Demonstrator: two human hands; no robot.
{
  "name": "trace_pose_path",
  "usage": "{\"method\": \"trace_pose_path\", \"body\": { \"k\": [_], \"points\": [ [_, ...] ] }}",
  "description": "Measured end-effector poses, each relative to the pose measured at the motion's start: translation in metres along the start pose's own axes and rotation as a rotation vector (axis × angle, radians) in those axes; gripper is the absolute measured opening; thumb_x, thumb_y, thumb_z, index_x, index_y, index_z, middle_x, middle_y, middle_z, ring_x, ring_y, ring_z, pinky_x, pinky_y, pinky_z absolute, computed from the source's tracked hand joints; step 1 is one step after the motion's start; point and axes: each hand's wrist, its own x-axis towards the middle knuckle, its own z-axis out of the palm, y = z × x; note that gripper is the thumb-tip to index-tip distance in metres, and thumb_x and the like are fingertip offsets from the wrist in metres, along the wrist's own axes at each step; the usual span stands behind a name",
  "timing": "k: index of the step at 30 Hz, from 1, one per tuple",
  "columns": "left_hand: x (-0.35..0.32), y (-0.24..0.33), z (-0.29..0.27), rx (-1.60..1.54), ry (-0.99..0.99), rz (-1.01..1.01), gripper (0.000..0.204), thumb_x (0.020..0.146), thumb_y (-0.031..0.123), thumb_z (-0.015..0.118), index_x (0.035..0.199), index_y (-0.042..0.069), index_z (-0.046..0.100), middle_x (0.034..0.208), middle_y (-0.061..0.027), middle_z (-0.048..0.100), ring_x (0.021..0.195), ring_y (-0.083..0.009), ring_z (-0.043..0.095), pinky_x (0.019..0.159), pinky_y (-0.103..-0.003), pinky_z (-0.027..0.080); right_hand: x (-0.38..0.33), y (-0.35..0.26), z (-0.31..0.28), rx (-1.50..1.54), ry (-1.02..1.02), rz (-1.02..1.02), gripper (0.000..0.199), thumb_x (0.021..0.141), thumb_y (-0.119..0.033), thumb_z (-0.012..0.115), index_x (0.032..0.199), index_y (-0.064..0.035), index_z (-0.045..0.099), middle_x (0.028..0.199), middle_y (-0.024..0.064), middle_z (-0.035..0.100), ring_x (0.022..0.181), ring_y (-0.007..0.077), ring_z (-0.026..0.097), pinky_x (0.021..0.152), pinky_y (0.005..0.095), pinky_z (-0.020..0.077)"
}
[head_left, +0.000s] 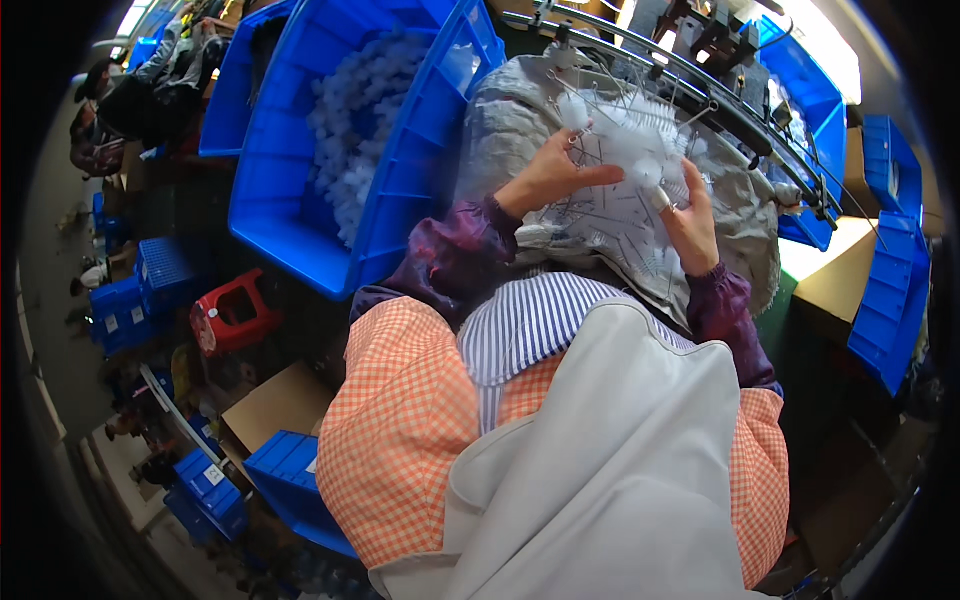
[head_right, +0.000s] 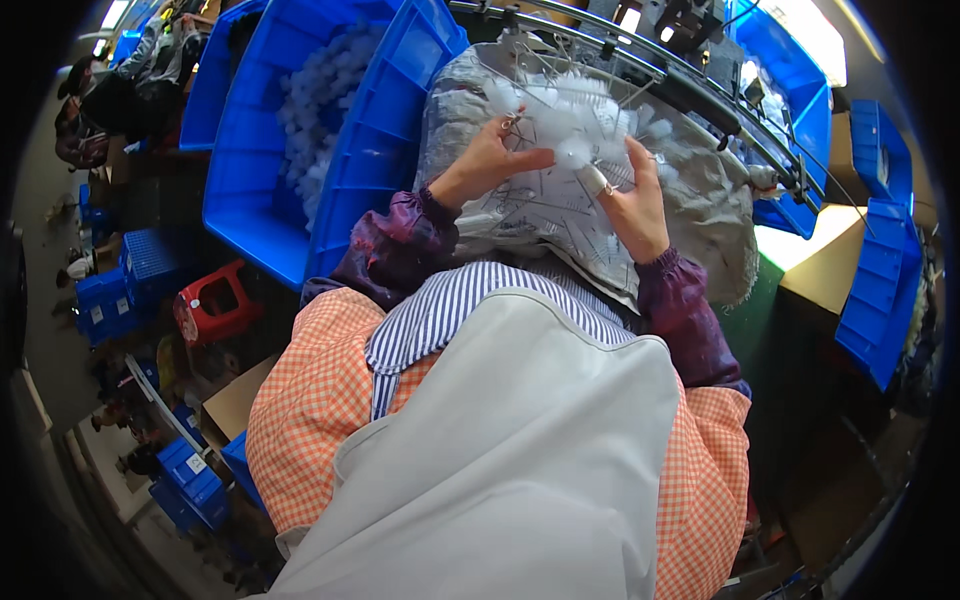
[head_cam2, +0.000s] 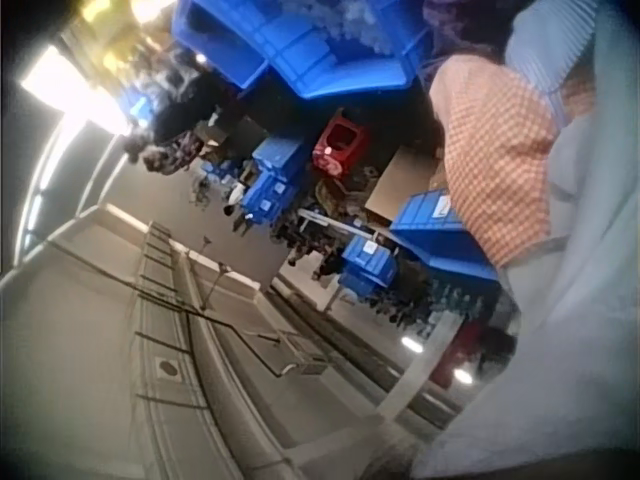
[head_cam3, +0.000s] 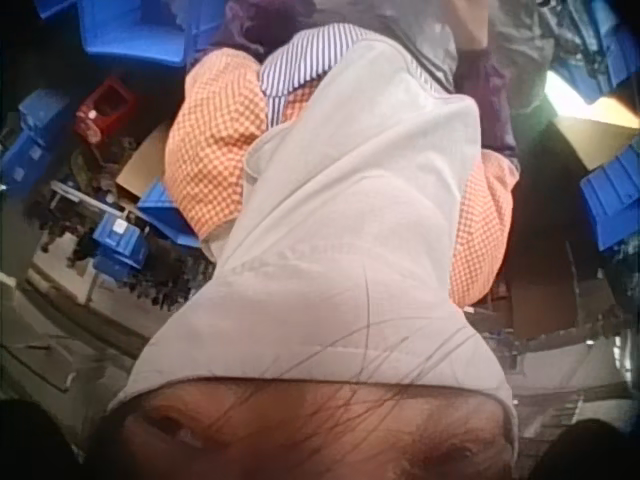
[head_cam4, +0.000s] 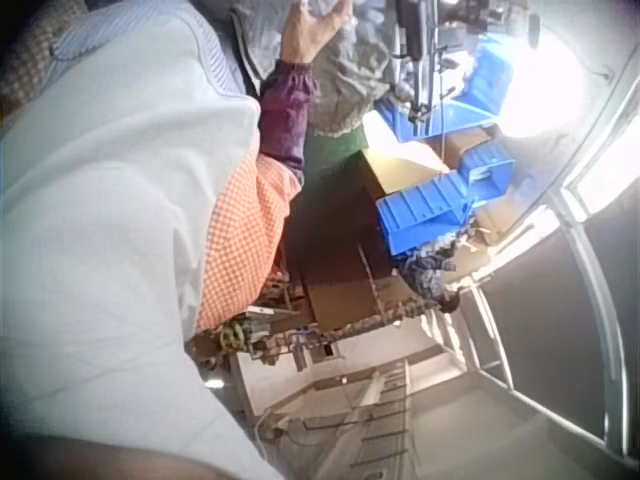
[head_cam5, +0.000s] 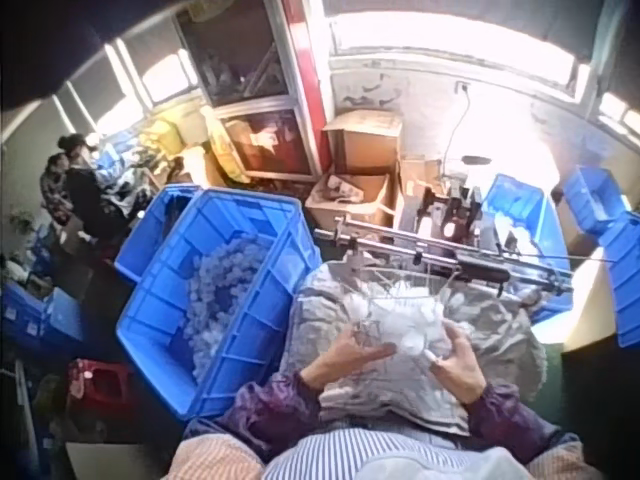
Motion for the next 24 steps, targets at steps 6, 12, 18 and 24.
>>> {"method": "trace_pose_path", "body": {
  "k": [6,12,18,24],
  "points": [
    [-0.021,0.036,-0.061,-0.277,0.154,0.151,0.053,0.075,0.016,0.071,0.118,0.001,0.045,0.103,-0.0070,0.058,0.089,-0.0130,0.056,0.077,-0.025,0.047,0.064,-0.084,0.033,-0.149,-0.242,-0.305,0.062,0.072,-0.028,0.070,0.119,0.0029,0.045,0.114,0.0176,0.050,0.103,0.0237,0.051,0.087,0.0321,0.0423],
    [-0.089,0.053,-0.203,-0.129,0.621,0.230,0.045,0.086,0.026,0.058,0.123,0.006,0.043,0.103,-0.0051,0.056,0.084,-0.0108,0.056,0.068,-0.020,0.044,0.123,-0.206,0.134,0.066,-0.731,-0.434,0.080,0.071,-0.045,0.066,0.127,0.0038,0.036,0.113,0.0200,0.053,0.099,0.0239,0.055,0.085,0.0295,0.0438],
    [-0.128,0.044,-0.311,-0.199,0.734,0.044,0.055,0.083,0.030,0.060,0.129,0.011,0.036,0.125,-0.0057,0.045,0.113,-0.0245,0.045,0.087,-0.047,0.038,0.193,-0.210,0.245,-0.370,-0.705,-0.417,0.114,0.059,-0.059,0.070,0.138,0.0022,0.014,0.130,0.0241,0.039,0.121,0.0311,0.039,0.099,0.0305,0.0337],
    [-0.122,-0.024,-0.311,0.826,1.064,-0.206,0.074,0.071,0.033,0.071,0.121,-0.013,0.039,0.117,-0.0219,0.050,0.110,-0.0295,0.047,0.094,-0.032,0.035,0.198,-0.085,0.111,0.314,-0.666,-0.394,0.054,0.083,-0.033,0.061,0.126,-0.0044,0.043,0.098,0.0106,0.061,0.081,0.0126,0.056,0.071,0.0272,0.0483]
  ]
}}
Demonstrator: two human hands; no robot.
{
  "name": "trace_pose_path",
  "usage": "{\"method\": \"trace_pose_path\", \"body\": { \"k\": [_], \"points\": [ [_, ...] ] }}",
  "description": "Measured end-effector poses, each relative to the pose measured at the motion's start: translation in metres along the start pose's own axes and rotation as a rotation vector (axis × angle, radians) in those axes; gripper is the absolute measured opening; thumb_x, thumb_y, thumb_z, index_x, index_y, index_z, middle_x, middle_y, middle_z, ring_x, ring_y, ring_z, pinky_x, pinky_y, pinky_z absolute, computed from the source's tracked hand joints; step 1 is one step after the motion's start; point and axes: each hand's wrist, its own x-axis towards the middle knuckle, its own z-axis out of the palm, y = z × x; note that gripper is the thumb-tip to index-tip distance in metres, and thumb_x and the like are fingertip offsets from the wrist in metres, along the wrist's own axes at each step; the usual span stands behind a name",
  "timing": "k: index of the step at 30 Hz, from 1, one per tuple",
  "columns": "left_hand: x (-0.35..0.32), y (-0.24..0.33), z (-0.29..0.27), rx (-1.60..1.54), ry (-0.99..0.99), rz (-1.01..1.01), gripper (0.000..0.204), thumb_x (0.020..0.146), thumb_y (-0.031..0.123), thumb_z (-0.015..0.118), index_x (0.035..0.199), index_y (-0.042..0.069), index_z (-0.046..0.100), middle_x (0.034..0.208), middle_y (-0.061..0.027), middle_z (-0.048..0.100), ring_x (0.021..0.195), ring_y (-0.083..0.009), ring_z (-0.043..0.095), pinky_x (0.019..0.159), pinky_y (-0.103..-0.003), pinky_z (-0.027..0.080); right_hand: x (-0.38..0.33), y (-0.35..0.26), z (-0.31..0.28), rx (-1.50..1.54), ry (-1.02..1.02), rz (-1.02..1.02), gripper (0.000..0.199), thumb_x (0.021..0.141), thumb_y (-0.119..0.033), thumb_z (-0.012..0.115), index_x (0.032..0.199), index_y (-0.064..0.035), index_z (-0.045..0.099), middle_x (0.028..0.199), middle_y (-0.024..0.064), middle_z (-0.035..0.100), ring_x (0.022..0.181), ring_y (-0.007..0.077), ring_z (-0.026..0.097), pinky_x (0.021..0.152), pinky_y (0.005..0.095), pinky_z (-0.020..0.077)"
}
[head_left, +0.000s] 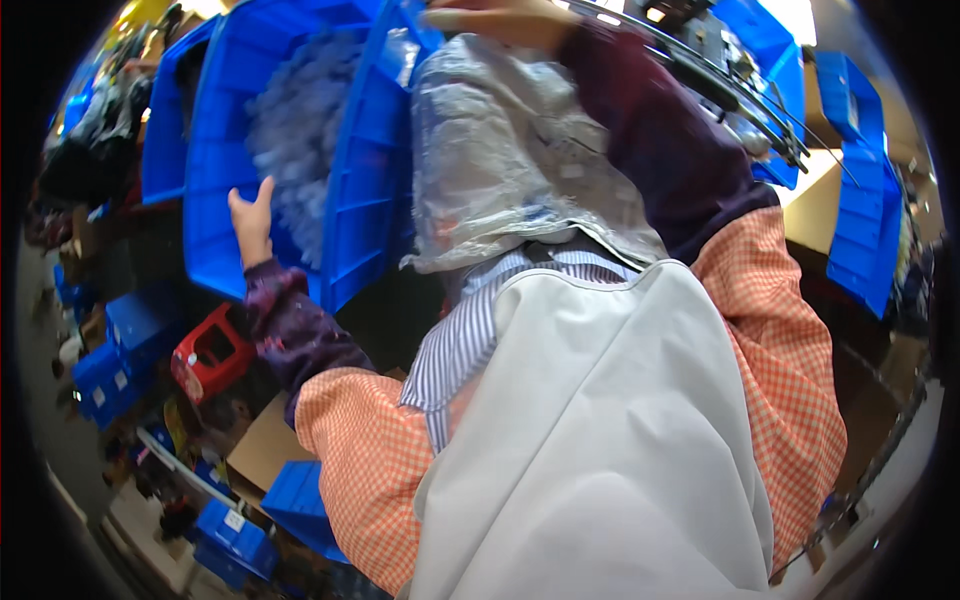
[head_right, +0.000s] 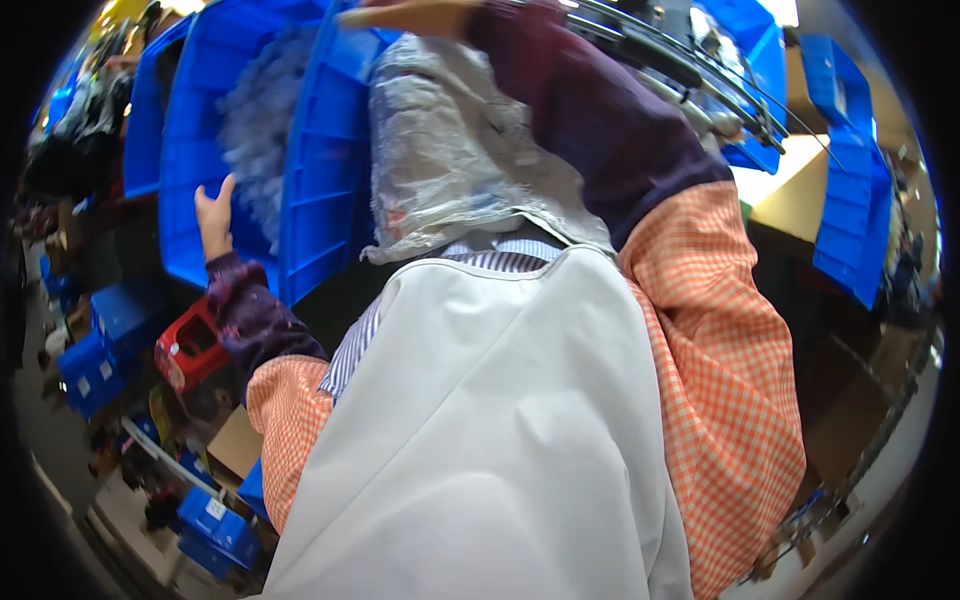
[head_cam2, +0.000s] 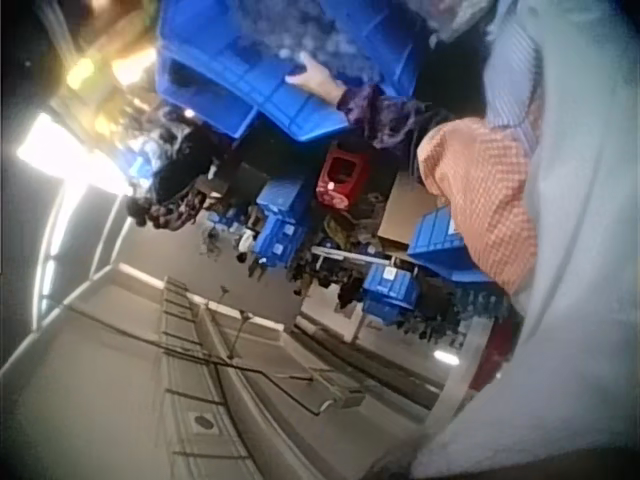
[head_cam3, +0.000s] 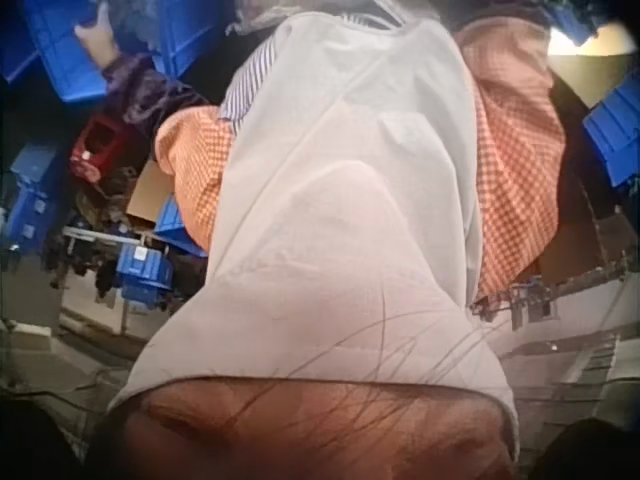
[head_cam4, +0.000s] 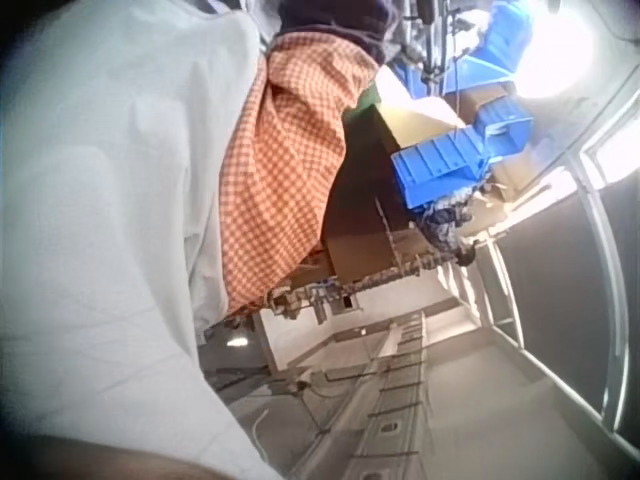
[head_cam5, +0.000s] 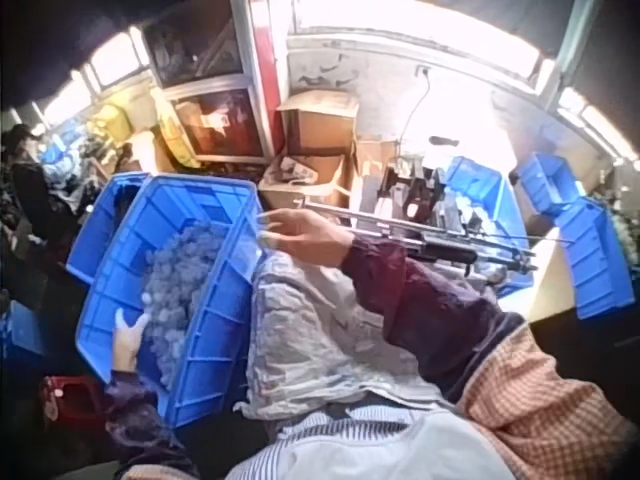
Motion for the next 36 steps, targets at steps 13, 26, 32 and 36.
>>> {"method": "trace_pose_path", "body": {
  "k": [13,26,32,36],
  "points": [
    [-0.147,0.261,0.268,-0.176,-0.718,0.689,0.075,0.072,0.056,0.060,0.120,0.000,0.047,0.105,-0.0268,0.055,0.098,-0.0346,0.055,0.088,-0.038,0.042,-0.314,0.094,-0.079,-0.654,1.071,0.965,0.065,0.080,-0.047,0.051,0.121,0.0031,0.044,0.099,0.0206,0.061,0.100,0.0352,0.056,0.086,0.0395,0.0421],
    [-0.235,0.288,0.328,0.067,-0.657,0.961,0.037,0.070,0.017,0.060,0.106,0.012,0.054,0.104,-0.0181,0.051,0.097,-0.0402,0.050,0.076,-0.041,0.048,-0.253,0.056,-0.043,-0.541,0.769,0.717,0.044,0.083,-0.043,0.047,0.107,-0.0074,0.058,0.097,0.0197,0.061,0.094,0.0341,0.057,0.080,0.0371,0.0440],
    [-0.182,0.265,0.264,-0.221,-0.693,0.950,0.036,0.068,0.007,0.061,0.103,0.006,0.056,0.097,-0.0188,0.056,0.093,-0.0343,0.055,0.081,-0.039,0.044,-0.309,0.039,-0.016,-1.002,0.525,0.786,0.032,0.079,-0.031,0.057,0.103,-0.0099,0.059,0.096,0.0150,0.060,0.091,0.0316,0.058,0.077,0.0383,0.0462],
    [-0.134,0.242,0.151,-0.338,-0.613,0.918,0.035,0.073,0.014,0.065,0.105,0.004,0.055,0.093,-0.0168,0.059,0.085,-0.0286,0.058,0.074,-0.033,0.046,-0.335,0.103,0.030,-1.270,0.190,0.872,0.032,0.074,-0.012,0.057,0.105,-0.0107,0.050,0.100,0.0140,0.053,0.095,0.0320,0.054,0.079,0.0428,0.0455]
  ]
}}
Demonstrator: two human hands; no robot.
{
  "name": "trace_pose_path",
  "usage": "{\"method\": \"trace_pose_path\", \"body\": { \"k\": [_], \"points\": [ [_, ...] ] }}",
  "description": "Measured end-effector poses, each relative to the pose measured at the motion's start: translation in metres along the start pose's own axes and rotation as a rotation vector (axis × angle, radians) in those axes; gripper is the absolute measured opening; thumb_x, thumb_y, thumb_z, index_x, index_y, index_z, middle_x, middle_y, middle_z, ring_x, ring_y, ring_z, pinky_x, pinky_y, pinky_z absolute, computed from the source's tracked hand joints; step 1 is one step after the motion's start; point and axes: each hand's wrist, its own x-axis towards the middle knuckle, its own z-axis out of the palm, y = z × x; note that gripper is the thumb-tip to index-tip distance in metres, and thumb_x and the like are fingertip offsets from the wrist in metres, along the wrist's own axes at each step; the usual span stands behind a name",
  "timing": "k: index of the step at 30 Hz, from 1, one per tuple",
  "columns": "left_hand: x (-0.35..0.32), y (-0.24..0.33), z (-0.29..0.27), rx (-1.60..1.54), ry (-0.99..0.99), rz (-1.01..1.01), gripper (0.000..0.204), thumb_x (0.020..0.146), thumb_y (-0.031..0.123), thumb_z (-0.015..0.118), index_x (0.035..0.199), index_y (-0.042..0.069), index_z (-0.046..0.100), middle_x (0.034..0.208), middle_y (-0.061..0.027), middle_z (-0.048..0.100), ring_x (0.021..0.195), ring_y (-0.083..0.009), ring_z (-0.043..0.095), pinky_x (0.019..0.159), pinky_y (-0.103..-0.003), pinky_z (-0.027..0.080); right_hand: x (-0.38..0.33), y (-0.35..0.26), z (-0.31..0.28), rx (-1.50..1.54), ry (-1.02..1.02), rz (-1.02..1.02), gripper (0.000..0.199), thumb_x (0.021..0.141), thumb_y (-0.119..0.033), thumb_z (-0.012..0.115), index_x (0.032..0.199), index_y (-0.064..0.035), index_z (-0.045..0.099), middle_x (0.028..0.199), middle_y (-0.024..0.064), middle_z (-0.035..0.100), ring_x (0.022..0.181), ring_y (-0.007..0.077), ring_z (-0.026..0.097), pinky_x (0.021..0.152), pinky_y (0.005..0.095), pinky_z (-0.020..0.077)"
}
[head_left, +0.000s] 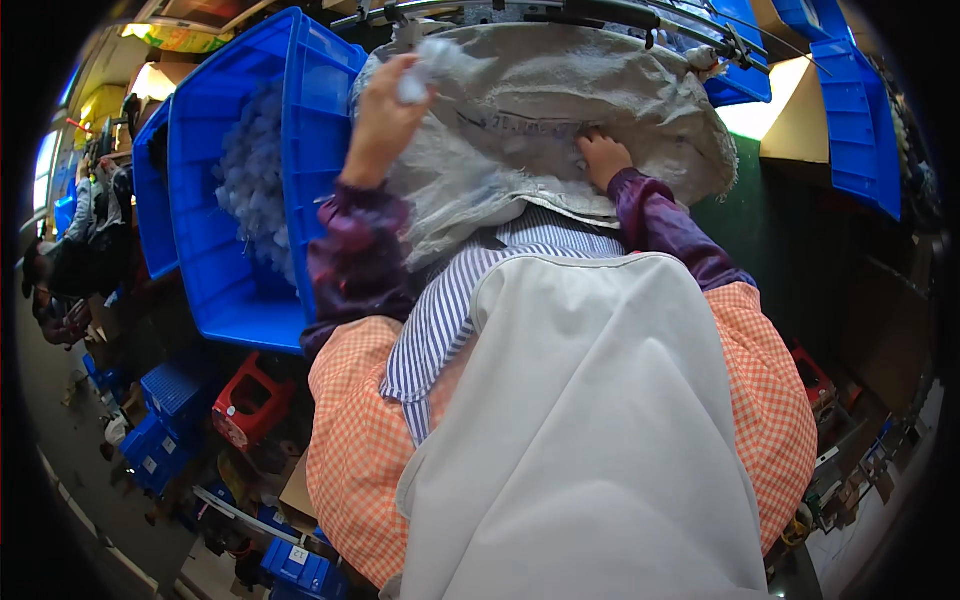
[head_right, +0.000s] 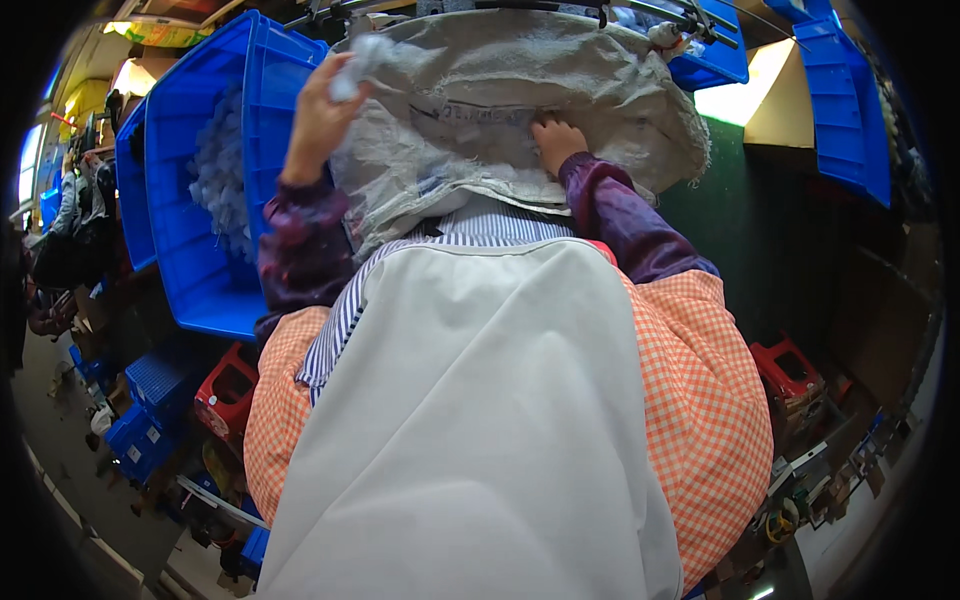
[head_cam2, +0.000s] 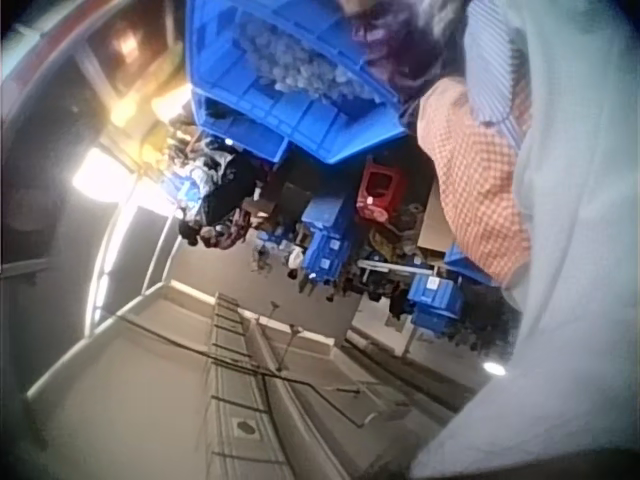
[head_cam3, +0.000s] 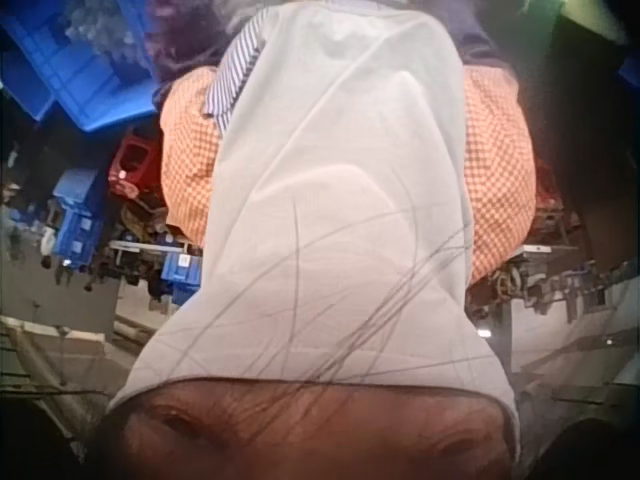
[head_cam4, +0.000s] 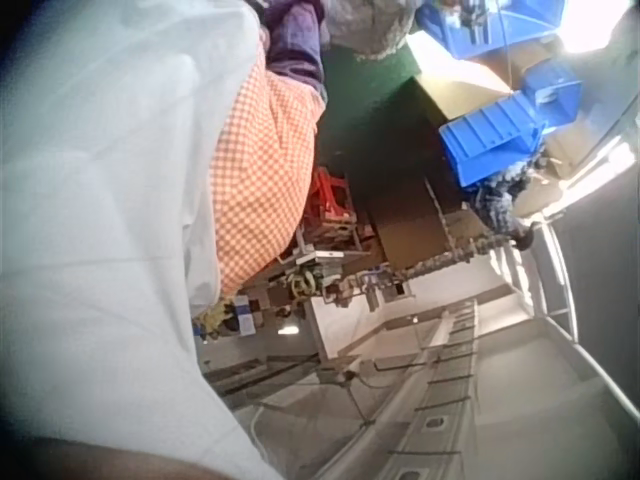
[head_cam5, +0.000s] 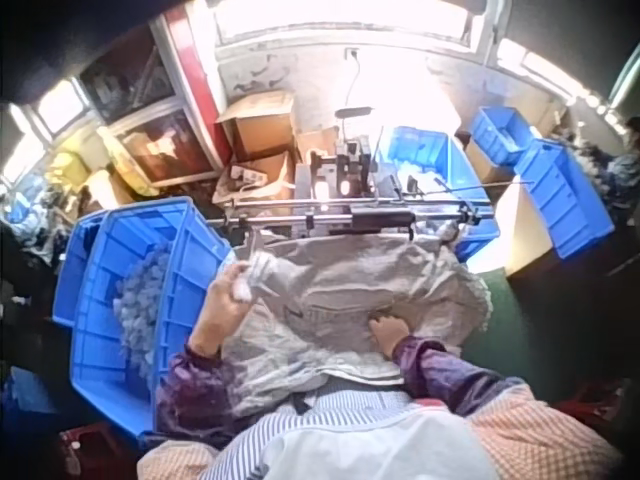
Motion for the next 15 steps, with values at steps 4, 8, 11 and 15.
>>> {"method": "trace_pose_path", "body": {
  "k": [4,8,11,15],
  "points": [
    [-0.053,0.012,-0.105,-0.032,0.138,-0.435,0.035,0.075,0.014,0.067,0.107,0.003,0.056,0.093,-0.0144,0.061,0.079,-0.0213,0.059,0.071,-0.028,0.046,0.007,-0.009,-0.007,0.242,0.000,-0.019,0.030,0.073,-0.004,0.051,0.102,-0.0086,0.048,0.101,0.0153,0.052,0.095,0.0329,0.053,0.079,0.0436,0.0447],
    [-0.114,-0.088,-0.180,0.349,0.338,-0.442,0.051,0.070,0.024,0.072,0.112,0.003,0.052,0.100,-0.0170,0.060,0.088,-0.0285,0.059,0.077,-0.035,0.047,0.026,-0.050,-0.023,0.295,0.256,-0.278,0.028,0.073,0.000,0.047,0.100,-0.0059,0.047,0.094,0.0168,0.054,0.086,0.0368,0.057,0.072,0.0465,0.0464],
    [-0.145,-0.106,-0.181,0.775,0.247,-0.574,0.073,0.066,0.041,0.073,0.122,0.005,0.043,0.121,-0.0213,0.048,0.112,-0.0368,0.045,0.092,-0.042,0.037,0.054,-0.075,0.015,0.149,0.074,-0.305,0.033,0.076,-0.004,0.048,0.108,-0.0063,0.045,0.099,0.0181,0.055,0.084,0.0375,0.058,0.070,0.0469,0.0477],
    [-0.178,-0.098,-0.176,0.766,0.283,-0.442,0.074,0.068,0.043,0.071,0.124,0.004,0.042,0.121,-0.0214,0.049,0.115,-0.0358,0.044,0.097,-0.039,0.034,0.089,-0.080,0.024,0.228,-0.005,-0.303,0.055,0.079,-0.011,0.051,0.130,-0.0141,0.030,0.114,0.0184,0.054,0.091,0.0334,0.060,0.077,0.0411,0.0491]
  ]
}}
